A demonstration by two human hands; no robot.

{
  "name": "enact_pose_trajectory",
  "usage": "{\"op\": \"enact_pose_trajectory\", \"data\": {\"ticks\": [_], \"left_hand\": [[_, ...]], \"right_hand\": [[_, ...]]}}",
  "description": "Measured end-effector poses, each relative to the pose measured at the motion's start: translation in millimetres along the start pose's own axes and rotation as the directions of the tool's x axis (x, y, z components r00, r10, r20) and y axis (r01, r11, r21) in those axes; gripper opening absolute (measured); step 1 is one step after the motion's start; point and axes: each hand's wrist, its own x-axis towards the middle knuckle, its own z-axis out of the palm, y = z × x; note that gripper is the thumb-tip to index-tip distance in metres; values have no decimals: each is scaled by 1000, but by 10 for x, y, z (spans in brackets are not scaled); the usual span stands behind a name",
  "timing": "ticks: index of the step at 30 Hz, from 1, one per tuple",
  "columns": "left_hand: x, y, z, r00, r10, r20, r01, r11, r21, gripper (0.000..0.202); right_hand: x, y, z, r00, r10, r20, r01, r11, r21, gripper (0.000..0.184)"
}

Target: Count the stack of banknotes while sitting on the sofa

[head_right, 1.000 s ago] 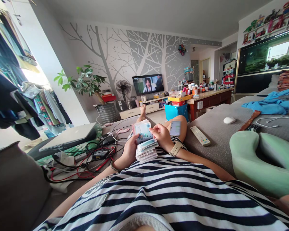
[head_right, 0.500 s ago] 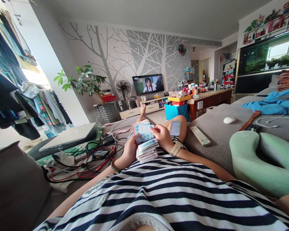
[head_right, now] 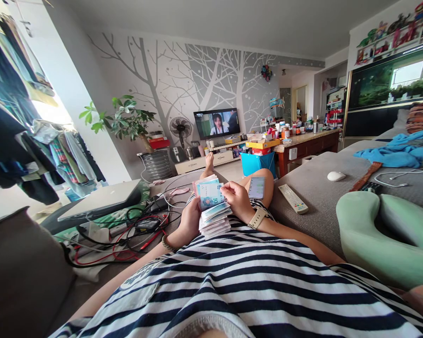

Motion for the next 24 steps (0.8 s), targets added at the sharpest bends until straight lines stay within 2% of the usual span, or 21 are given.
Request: {"op": "enact_pose_trajectory", "data": {"ticks": [4, 10, 14, 21, 24], "left_hand": [[22, -19, -19, 998, -16, 61, 17, 1000, -26, 14], [8, -8, -27, 1000, 9, -25, -9, 1000, 24, 9], [-18, 9, -2, 1000, 8, -15, -8, 1000, 18, 6], [-48, 27, 28, 997, 24, -77, -19, 998, 59, 12], [-35, 15, 18, 999, 20, -45, -18, 999, 47, 11]], "right_hand": [[6, 15, 6, 1000, 1, 0, -1, 1000, 4, 31], [15, 24, 7, 1000, 9, 12, -9, 1000, -8, 31], [21, 36, 6, 1000, 25, 11, -25, 1000, -12, 33], [24, 61, 1, 1000, 17, 6, -18, 1000, 21, 32], [20, 58, -4, 1000, 1, 10, -1, 1000, 31, 30]]}}
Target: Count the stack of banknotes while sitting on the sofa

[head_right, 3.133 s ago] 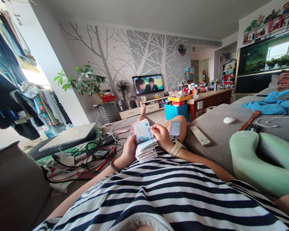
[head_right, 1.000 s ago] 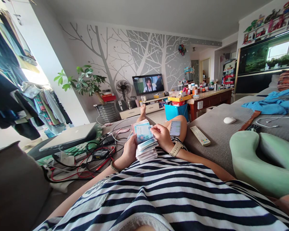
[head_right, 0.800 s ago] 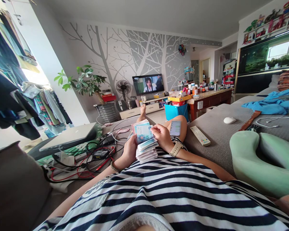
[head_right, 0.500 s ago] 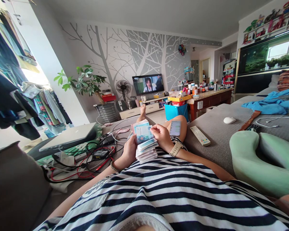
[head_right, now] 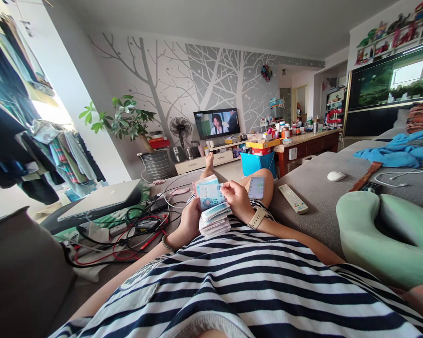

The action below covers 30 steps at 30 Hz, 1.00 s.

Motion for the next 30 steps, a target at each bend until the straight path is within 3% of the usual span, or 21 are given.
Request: {"op": "enact_pose_trajectory", "data": {"ticks": [5, 30], "left_hand": [[28, -19, -19, 998, -10, 64, 12, 1000, -22, 7], [6, 3, -5, 999, -19, 41, 20, 1000, -7, 8]], "right_hand": [[-9, -25, 0, 1000, 6, -5, -6, 1000, -18, 33], [-24, -91, 4, 1000, 22, 5, -22, 1000, -5, 39]]}}
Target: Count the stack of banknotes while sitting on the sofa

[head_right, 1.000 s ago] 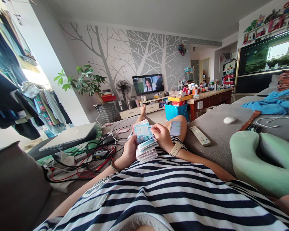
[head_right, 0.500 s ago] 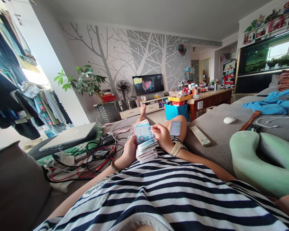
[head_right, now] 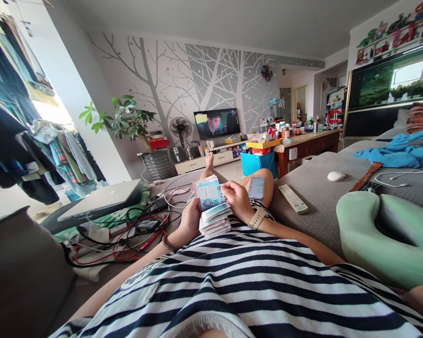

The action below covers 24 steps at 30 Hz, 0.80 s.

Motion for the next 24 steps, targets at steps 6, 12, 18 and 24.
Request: {"op": "enact_pose_trajectory", "data": {"ticks": [6, 12, 18, 24], "left_hand": [[32, -23, -16, 999, -16, 52, 19, 998, -52, 10], [67, -66, -66, 989, -6, 149, 17, 997, -78, 21], [40, -58, -86, 984, 7, 181, -2, 1000, -25, 22], [76, -57, -82, 995, -11, 104, 16, 999, -51, 19]], "right_hand": [[-1, 5, 12, 1000, 9, 20, -10, 1000, 30, 51], [29, 87, 6, 1000, -1, 7, 1, 999, -37, 44], [54, 102, -22, 999, 6, -36, -11, 990, -138, 43], [51, 102, -20, 1000, -19, -2, 19, 996, -88, 43]]}}
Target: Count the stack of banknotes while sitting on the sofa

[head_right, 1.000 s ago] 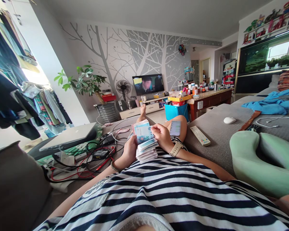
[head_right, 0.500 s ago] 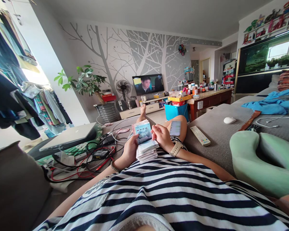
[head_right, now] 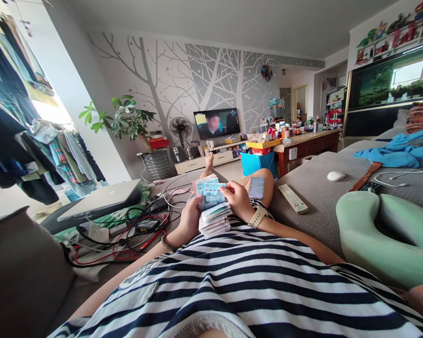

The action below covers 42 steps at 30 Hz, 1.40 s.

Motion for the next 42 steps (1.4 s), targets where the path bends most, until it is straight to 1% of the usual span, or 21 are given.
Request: {"op": "enact_pose_trajectory", "data": {"ticks": [2, 7, 13, 19, 27, 32, 39, 42], "left_hand": [[9, 2, -2, 1000, -3, -29, 4, 1000, 6, 19], [19, 9, 13, 997, 31, -70, -29, 999, 26, 12], [12, 18, 43, 999, 17, -45, -17, 1000, 5, 14], [-8, 35, 49, 995, 46, -91, -42, 998, 52, 11], [-83, 91, 123, 991, 38, -125, -28, 996, 79, 12], [-94, 96, 130, 987, 60, -146, -46, 994, 100, 10], [-136, 120, 158, 989, 72, -131, -55, 990, 132, 9], [-127, 107, 142, 990, 78, -119, -62, 990, 130, 10]], "right_hand": [[-10, -23, 2, 1000, 8, 23, -9, 999, 37, 43], [-38, -99, 5, 998, 16, 62, -22, 996, 89, 40], [-50, -134, 11, 999, 8, 53, -15, 992, 127, 36], [-46, -131, 16, 999, 3, 49, -11, 986, 163, 32], [-58, -151, 6, 999, 3, 49, -9, 990, 141, 34], [-65, -156, 3, 999, 9, 51, -16, 990, 139, 34], [-73, -176, 5, 999, -9, 48, 2, 990, 139, 35], [-76, -186, 6, 999, -7, 44, 1, 991, 134, 36]]}}
